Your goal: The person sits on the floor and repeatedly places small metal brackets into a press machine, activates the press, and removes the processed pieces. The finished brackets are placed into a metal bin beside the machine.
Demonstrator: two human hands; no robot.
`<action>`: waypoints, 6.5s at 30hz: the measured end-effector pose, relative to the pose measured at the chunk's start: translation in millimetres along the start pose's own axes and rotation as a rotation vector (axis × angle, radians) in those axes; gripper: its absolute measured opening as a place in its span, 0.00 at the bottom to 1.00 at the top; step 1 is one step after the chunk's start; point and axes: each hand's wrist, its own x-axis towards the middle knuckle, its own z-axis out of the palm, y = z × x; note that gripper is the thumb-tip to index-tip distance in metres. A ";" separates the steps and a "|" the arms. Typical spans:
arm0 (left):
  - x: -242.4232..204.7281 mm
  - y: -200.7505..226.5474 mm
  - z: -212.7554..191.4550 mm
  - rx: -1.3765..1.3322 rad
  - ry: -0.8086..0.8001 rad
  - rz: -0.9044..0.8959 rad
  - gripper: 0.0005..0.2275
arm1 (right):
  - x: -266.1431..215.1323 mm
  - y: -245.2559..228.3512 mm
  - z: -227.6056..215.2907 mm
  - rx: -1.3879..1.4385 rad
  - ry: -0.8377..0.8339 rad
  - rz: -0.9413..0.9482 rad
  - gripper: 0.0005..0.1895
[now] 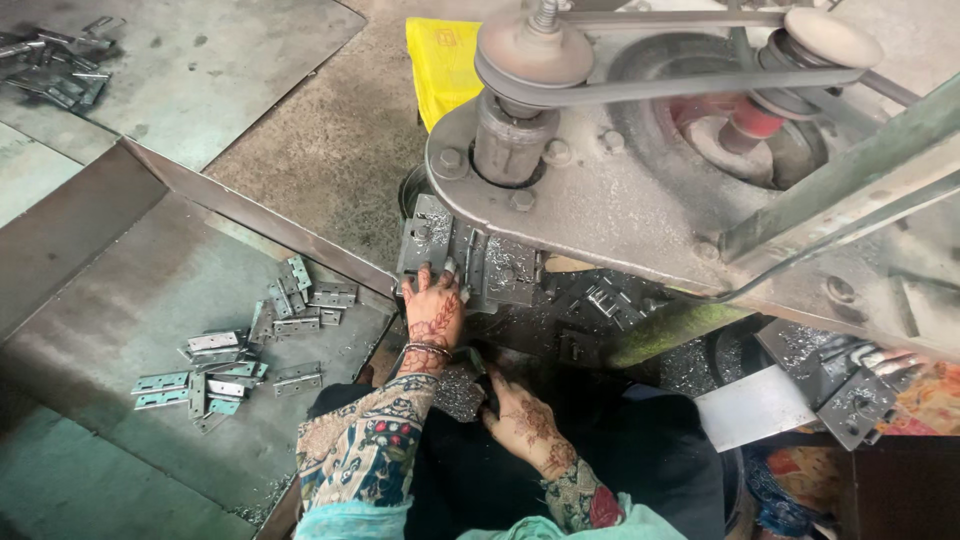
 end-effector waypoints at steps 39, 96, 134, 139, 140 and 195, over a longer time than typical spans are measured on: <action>34.7 -9.7 13.6 -0.056 0.104 0.097 0.18 | 4.4 38.1 77.2 0.177 -0.022 0.049 0.48; -37.5 -11.8 -38.9 -0.522 0.272 0.144 0.15 | 62.1 47.8 12.7 0.643 0.595 -0.188 0.32; 28.5 10.6 18.7 -0.061 0.031 -0.019 0.13 | 2.6 21.9 59.9 0.047 0.044 0.022 0.45; 36.0 8.4 14.4 -0.036 0.026 0.008 0.15 | 2.3 26.0 81.3 0.073 0.038 0.141 0.46; 32.5 8.7 14.9 -0.016 -0.032 0.009 0.15 | -1.1 26.6 85.6 0.081 0.030 0.135 0.46; 50.7 8.5 23.3 -0.076 0.046 0.004 0.18 | 2.7 22.9 64.9 0.094 0.203 -0.126 0.47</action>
